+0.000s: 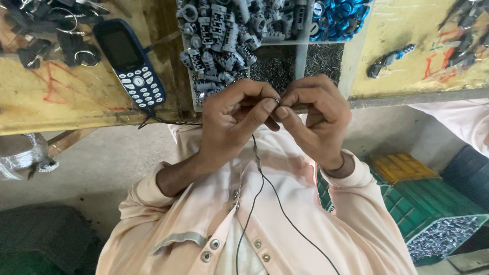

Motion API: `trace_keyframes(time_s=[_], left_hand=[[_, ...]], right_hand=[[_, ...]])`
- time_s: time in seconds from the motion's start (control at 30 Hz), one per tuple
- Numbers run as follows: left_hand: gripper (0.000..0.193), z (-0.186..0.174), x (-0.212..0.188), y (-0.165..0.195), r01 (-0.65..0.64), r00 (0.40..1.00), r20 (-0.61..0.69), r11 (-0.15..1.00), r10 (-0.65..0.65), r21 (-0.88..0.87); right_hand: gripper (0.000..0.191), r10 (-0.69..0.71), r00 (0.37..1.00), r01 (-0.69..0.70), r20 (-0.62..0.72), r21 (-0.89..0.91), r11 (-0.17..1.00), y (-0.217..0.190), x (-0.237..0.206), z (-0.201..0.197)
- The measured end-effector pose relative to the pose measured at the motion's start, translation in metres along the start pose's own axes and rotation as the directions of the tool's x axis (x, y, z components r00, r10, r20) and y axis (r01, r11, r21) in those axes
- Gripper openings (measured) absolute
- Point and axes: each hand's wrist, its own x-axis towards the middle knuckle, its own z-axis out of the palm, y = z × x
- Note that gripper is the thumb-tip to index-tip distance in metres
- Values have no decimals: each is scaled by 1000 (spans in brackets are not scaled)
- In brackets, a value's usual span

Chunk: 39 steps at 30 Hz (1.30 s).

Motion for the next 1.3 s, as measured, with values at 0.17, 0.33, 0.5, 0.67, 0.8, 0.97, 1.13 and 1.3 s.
trace_keyframes(time_s=[0.17,0.33,0.5,0.67,0.8,0.97,1.13,1.3], left_hand=[[17,-1,0,3,-3,1000,9,1000,3,7],[11,2,-2,6,-104,990,-70,967,123,233],[9,4,-3,10,-238,957,-73,900,282,365],[10,-8,0,19,-90,995,-21,959,100,268],[12,-18,2,26,-45,999,40,933,33,358],[15,-19,-1,30,5,998,57,926,-28,378],[14,-18,-7,21,-104,993,87,914,76,392],[14,-22,-8,6,193,980,61,981,-192,-18]], right_hand=[[13,1,1000,-1,-4,-14,1000,0,2,-3],[14,-94,995,95,14,-181,979,-5,12,0],[21,-273,960,269,59,-459,847,-11,16,3],[23,-412,906,401,91,-493,772,-5,20,7],[22,-411,881,471,234,-347,811,-1,26,-1],[20,-238,920,283,311,-110,953,3,29,-11],[15,-193,899,200,393,23,979,-1,35,-22],[9,30,989,9,143,-262,965,-28,62,-19]])
